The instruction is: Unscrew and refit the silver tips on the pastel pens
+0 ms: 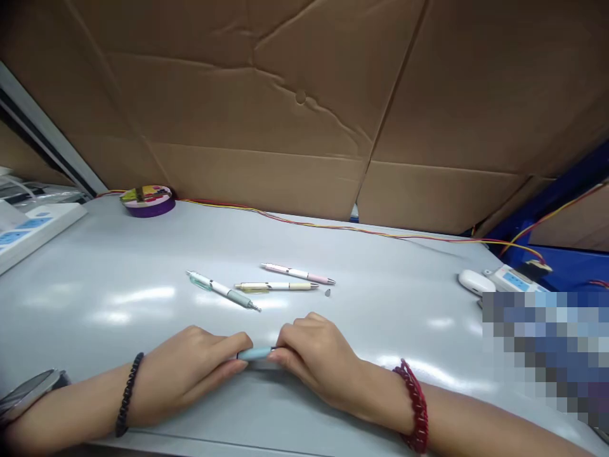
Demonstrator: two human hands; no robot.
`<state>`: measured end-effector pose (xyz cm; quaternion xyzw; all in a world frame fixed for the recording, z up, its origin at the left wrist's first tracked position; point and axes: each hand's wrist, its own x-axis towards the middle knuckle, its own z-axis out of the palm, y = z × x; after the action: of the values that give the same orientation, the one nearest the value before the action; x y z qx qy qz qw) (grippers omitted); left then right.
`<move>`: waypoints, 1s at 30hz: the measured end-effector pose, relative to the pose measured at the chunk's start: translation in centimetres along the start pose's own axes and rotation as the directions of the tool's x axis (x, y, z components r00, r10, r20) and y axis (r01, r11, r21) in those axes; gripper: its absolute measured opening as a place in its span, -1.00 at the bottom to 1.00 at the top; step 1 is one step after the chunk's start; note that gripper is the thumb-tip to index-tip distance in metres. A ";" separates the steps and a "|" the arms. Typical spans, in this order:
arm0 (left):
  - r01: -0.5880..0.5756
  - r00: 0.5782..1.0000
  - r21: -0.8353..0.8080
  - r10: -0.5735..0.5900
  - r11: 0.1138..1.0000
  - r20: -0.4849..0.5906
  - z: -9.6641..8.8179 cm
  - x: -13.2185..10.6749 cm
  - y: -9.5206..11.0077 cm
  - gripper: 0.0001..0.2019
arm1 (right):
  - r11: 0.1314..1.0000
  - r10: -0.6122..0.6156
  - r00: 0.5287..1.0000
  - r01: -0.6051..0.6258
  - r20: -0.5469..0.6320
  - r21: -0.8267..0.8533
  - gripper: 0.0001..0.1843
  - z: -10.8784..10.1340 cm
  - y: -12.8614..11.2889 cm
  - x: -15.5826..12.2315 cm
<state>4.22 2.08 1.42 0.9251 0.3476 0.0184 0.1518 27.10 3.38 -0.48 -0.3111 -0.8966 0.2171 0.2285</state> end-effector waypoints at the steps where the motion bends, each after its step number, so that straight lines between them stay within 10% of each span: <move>1: -0.004 1.000 0.008 0.004 1.000 0.001 0.1 0.0 0.0 -0.78 | 1.000 -0.014 1.000 0.014 0.013 -0.014 -0.50 0.0 0.1 0.1; 9: 0.032 0.999 -0.017 -0.031 0.999 0.017 -0.1 0.0 -0.3 -0.75 | 0.996 -0.081 0.995 0.083 -0.060 0.019 -0.81 -0.3 0.4 0.0; 16: -0.006 1.000 0.053 0.006 0.999 0.003 0.3 0.1 -0.1 -0.77 | 0.994 -0.098 0.995 0.098 0.002 -0.043 -0.47 0.1 0.4 0.2; 20: -0.003 1.000 0.080 0.002 0.997 0.015 0.3 0.2 -0.1 -0.84 | 0.994 -0.110 0.993 0.110 -0.030 -0.011 -0.64 -0.1 0.3 0.1; 30: -0.023 0.999 0.008 0.023 1.000 0.027 -0.2 0.1 0.3 -0.87 | 0.881 -0.456 0.874 0.418 -0.165 -0.223 -0.85 -0.9 0.8 -0.2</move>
<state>4.40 1.98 1.73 0.9298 0.3351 0.0064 0.1523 28.04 4.04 -0.26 -0.1406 -0.9299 0.0431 0.3372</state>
